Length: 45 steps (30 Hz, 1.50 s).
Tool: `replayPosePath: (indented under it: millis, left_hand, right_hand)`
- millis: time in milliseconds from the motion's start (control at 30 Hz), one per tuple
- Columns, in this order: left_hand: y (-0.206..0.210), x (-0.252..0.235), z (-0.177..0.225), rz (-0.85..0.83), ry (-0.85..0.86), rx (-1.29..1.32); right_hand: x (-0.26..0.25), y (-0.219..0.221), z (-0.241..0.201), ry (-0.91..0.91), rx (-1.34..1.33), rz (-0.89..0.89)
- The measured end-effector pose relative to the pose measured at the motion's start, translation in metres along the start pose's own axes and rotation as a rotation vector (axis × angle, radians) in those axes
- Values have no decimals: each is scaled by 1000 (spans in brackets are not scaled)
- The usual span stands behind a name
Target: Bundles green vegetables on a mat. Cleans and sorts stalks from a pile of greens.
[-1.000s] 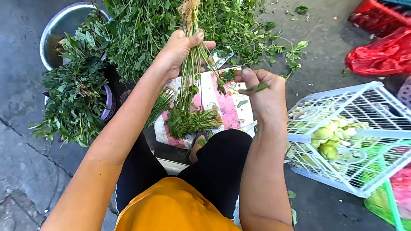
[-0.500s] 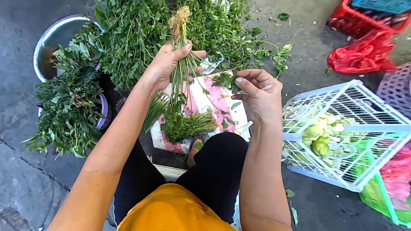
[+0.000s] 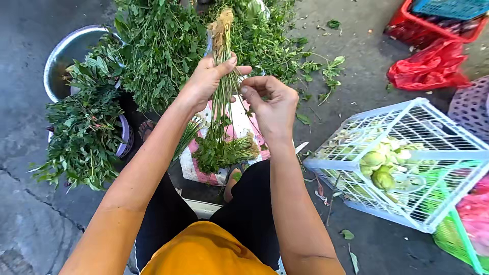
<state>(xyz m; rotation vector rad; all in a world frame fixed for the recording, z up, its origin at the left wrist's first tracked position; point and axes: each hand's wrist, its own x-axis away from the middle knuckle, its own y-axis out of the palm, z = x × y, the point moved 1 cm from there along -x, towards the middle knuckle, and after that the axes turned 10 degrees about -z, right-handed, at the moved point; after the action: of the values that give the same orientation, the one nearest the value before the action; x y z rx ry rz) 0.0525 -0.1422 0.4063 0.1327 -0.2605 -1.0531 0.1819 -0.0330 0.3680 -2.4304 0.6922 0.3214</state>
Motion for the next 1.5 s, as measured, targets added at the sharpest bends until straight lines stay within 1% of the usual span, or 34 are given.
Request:
replayPosePath:
  millis: [100, 200, 300, 367, 433, 500, 567, 600, 633, 700, 733, 767, 800, 833, 900, 967, 1067, 1133, 1200, 1233, 1333, 1367, 1400, 1500]
  left_hand:
    - [-6, 2, 2, -17, 16, -69]
    - [-10, 1, 1, -11, 43, -29]
    - [-10, 0, 0, 10, 48, 16]
    - [-9, 1, 2, 25, 35, 36]
    - [-10, 2, 4, 43, 25, 61]
    - [-14, 4, 10, 55, 3, 95]
    - [-17, 6, 13, 53, -14, 129]
    - [-17, 5, 12, 44, -15, 139]
    - [-16, 4, 12, 32, -11, 148]
    - [-14, 1, 10, 7, -4, 165]
    - [-12, 0, 8, -5, -5, 167]
    - [-10, 0, 7, -14, -7, 168]
    - [-8, -1, 7, -21, -5, 162]
    - [-5, -1, 8, -25, -4, 155]
    - [-3, 1, 8, -24, 5, 164]
    - [-4, 3, 10, -27, 13, 172]
    - [-7, 6, 13, -19, 12, 152]
    - [-9, 7, 12, -8, 26, 71]
    - [-12, 5, 7, -4, 74, -59]
    - [-12, 5, 5, -1, 96, -125]
    - [-13, 1, -5, 15, 145, -300]
    - [-14, 1, -7, 11, 147, -322]
    - [-14, 0, -9, 4, 143, -325]
    - [-12, -1, -14, -42, 146, -238]
  right_hand:
    - [-4, -13, 3, 88, 15, -79]
    - [-3, -24, 3, 133, 172, -125]
    - [1, -34, 7, 194, 212, -103]
    - [14, -48, 6, 249, 221, -77]
    - [30, -72, 17, 333, 320, -99]
    - [42, -95, 33, 503, 446, -226]
    - [51, -102, 46, 669, 542, -317]
    - [55, -103, 48, 681, 552, -300]
    - [58, -102, 48, 631, 514, -237]
    - [60, -92, 39, 460, 272, -83]
    - [59, -81, 31, 373, 90, -51]
    - [55, -70, 22, 297, -96, -54]
    - [49, -60, 14, 258, -241, -83]
    - [43, -51, 8, 251, -319, -118]
    - [37, -35, 1, 266, -348, -204]
    - [33, -21, 0, 279, -405, -250]
    - [27, -10, 10, 362, -614, -202]
    - [26, -11, 15, 424, -704, -173]
    - [26, -16, 16, 437, -654, -150]
    - [27, -17, 16, 412, -569, -122]
    - [28, -22, 19, 214, -136, -23]
    - [27, -24, 19, 159, -37, 4]
    - [26, -26, 18, 144, 23, 33]
    - [22, -32, 14, 196, 103, 49]
